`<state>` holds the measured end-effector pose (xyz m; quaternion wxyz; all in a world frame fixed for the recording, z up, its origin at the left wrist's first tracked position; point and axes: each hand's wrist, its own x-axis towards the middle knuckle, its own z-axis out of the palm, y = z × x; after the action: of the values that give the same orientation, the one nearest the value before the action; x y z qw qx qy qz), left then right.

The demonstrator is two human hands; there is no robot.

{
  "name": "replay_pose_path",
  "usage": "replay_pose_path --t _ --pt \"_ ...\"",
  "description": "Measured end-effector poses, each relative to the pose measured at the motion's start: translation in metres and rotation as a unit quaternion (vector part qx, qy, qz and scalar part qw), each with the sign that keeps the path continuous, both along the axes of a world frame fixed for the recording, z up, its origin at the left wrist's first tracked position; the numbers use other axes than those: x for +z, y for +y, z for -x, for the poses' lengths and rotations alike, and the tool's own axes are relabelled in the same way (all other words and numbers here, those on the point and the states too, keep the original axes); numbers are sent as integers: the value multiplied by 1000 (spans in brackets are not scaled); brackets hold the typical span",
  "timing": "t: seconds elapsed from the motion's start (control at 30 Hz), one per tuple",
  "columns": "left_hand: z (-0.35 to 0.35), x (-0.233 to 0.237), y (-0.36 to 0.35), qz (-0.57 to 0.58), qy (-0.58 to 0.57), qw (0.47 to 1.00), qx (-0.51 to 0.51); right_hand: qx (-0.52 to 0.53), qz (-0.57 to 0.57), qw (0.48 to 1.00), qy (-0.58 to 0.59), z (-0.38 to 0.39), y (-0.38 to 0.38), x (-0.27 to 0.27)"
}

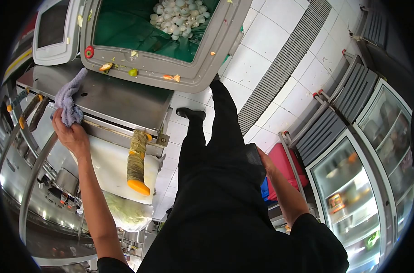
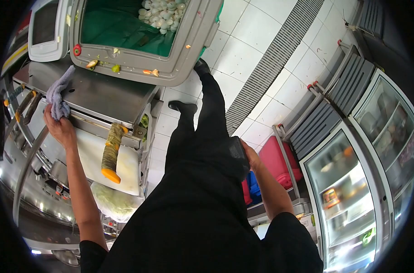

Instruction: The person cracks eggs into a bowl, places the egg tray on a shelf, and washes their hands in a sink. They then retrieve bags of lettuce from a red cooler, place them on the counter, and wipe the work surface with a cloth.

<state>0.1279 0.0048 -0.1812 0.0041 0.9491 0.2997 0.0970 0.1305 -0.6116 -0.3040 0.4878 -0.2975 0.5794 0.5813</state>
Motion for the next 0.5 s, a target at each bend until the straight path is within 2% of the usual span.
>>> replay_pose_path --t 0.1,0.5 --pt "0 0 1 -1 1 1000 0 -16 -12 1000 -19 3 -2 -3" --pt "-2 2 -1 8 0 1000 11 40 -18 998 -40 -4 -2 -2"
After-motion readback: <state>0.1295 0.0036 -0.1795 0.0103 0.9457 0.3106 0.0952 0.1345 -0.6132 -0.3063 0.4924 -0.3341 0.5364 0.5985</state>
